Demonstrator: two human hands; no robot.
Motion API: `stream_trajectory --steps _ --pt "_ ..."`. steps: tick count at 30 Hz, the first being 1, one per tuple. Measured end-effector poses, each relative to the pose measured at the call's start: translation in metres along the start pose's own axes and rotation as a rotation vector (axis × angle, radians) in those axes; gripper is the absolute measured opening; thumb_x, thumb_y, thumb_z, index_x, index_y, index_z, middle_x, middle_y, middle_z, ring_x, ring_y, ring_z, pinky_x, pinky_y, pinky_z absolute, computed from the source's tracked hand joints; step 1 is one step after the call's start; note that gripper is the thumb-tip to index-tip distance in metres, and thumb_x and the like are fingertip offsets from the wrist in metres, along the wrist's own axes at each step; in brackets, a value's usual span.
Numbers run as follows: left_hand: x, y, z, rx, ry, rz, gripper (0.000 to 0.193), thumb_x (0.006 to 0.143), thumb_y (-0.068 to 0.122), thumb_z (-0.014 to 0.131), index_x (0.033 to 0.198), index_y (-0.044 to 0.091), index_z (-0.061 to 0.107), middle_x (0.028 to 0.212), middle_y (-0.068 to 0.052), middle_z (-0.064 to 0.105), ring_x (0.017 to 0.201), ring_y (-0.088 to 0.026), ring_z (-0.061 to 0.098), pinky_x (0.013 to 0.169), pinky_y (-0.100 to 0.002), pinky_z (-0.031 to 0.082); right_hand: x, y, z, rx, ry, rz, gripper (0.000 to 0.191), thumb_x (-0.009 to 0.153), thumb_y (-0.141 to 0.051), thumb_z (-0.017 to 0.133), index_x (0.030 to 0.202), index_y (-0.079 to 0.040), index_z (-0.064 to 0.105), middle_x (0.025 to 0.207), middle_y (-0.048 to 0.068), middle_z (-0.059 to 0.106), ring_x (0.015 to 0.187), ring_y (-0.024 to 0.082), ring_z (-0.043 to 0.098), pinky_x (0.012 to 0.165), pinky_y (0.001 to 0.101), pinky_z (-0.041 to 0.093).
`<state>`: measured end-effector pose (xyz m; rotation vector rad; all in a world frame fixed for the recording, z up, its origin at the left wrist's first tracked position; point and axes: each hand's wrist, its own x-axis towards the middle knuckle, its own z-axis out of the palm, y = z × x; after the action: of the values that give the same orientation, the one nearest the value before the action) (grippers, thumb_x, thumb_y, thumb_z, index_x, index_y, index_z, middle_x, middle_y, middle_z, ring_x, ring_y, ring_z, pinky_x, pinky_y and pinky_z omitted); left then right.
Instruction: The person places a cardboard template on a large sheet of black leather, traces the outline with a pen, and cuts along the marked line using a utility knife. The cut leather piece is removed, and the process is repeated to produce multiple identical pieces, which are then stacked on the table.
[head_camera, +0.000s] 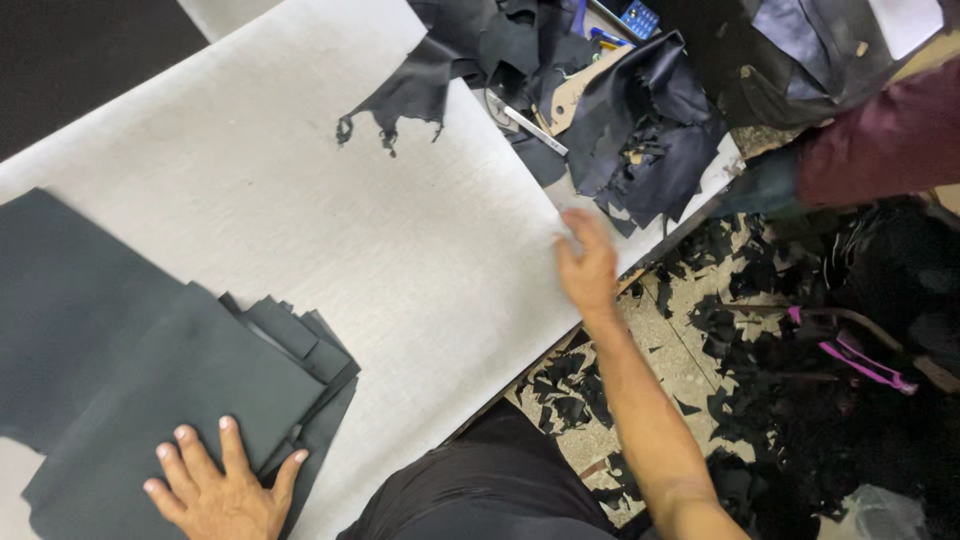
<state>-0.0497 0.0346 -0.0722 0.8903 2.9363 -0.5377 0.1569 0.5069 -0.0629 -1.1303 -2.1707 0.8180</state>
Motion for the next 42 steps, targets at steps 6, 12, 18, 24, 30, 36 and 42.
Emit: stream_trajectory --steps 6,12,18,24,30,36,42 --pt "0.003 -0.001 0.029 0.297 -0.109 0.033 0.113 0.063 0.096 0.054 0.147 0.020 0.062 0.161 -0.023 0.045 0.158 -0.043 0.031 0.130 -0.062 0.021 0.049 0.131 -0.087 -0.391 0.236 0.011 0.049 0.089 -0.016 0.078 0.130 0.008 0.066 0.142 0.030 0.056 0.129 0.044 0.052 0.107 0.0484 0.042" --pt "0.011 -0.019 0.070 -0.413 0.340 0.116 0.097 0.078 0.074 0.061 0.136 -0.003 0.066 0.153 -0.036 0.048 0.147 -0.053 0.036 0.122 -0.069 0.035 0.131 0.176 -0.113 -0.304 0.373 0.557 0.071 0.083 -0.044 0.084 0.126 0.008 0.062 0.118 0.027 0.068 0.110 0.041 0.066 0.097 0.0461 0.050" --pt "0.009 -0.014 0.065 -0.337 0.285 0.067 0.101 0.077 0.077 0.059 0.139 -0.002 0.064 0.154 -0.034 0.046 0.148 -0.050 0.034 0.126 -0.068 0.029 0.165 0.177 -0.101 -0.459 0.270 0.649 0.084 0.071 -0.051 0.092 0.119 0.011 0.060 0.116 0.033 0.065 0.108 0.047 0.063 0.092 0.0497 0.049" --pt "0.003 -0.005 0.051 -0.320 0.240 -0.016 0.107 0.081 0.085 0.045 0.148 0.002 0.055 0.156 -0.034 0.042 0.156 -0.052 0.031 0.129 -0.073 0.017 0.164 0.172 -0.078 -0.351 0.235 0.687 0.067 0.074 -0.041 0.093 0.111 0.009 0.068 0.105 0.029 0.071 0.095 0.040 0.070 0.085 0.0452 0.053" --pt "0.003 -0.006 0.061 -0.345 0.251 0.007 0.108 0.085 0.086 0.041 0.148 -0.001 0.052 0.158 -0.035 0.039 0.154 -0.052 0.028 0.128 -0.073 0.014 0.164 0.139 -0.115 0.462 0.224 0.525 0.031 0.081 -0.005 0.078 0.111 0.003 0.075 0.097 0.010 0.075 0.079 0.018 0.070 0.074 0.0307 0.057" --pt "0.002 0.000 0.050 -0.312 0.190 -0.031 0.105 0.083 0.083 0.046 0.151 0.004 0.054 0.158 -0.033 0.040 0.154 -0.051 0.029 0.126 -0.071 0.015 0.137 0.057 -0.167 0.664 0.203 0.320 0.021 0.090 0.008 0.072 0.110 0.004 0.072 0.101 0.010 0.076 0.083 0.016 0.074 0.077 0.0294 0.062" --pt "0.009 0.005 0.004 -0.411 0.154 0.015 0.099 0.078 0.072 0.059 0.150 0.004 0.050 0.160 -0.034 0.033 0.154 -0.053 0.022 0.120 -0.074 0.013 0.086 -0.044 -0.131 0.989 -0.210 0.377 0.035 0.086 0.005 0.074 0.121 0.007 0.068 0.110 0.014 0.075 0.089 0.019 0.074 0.086 0.0330 0.062"
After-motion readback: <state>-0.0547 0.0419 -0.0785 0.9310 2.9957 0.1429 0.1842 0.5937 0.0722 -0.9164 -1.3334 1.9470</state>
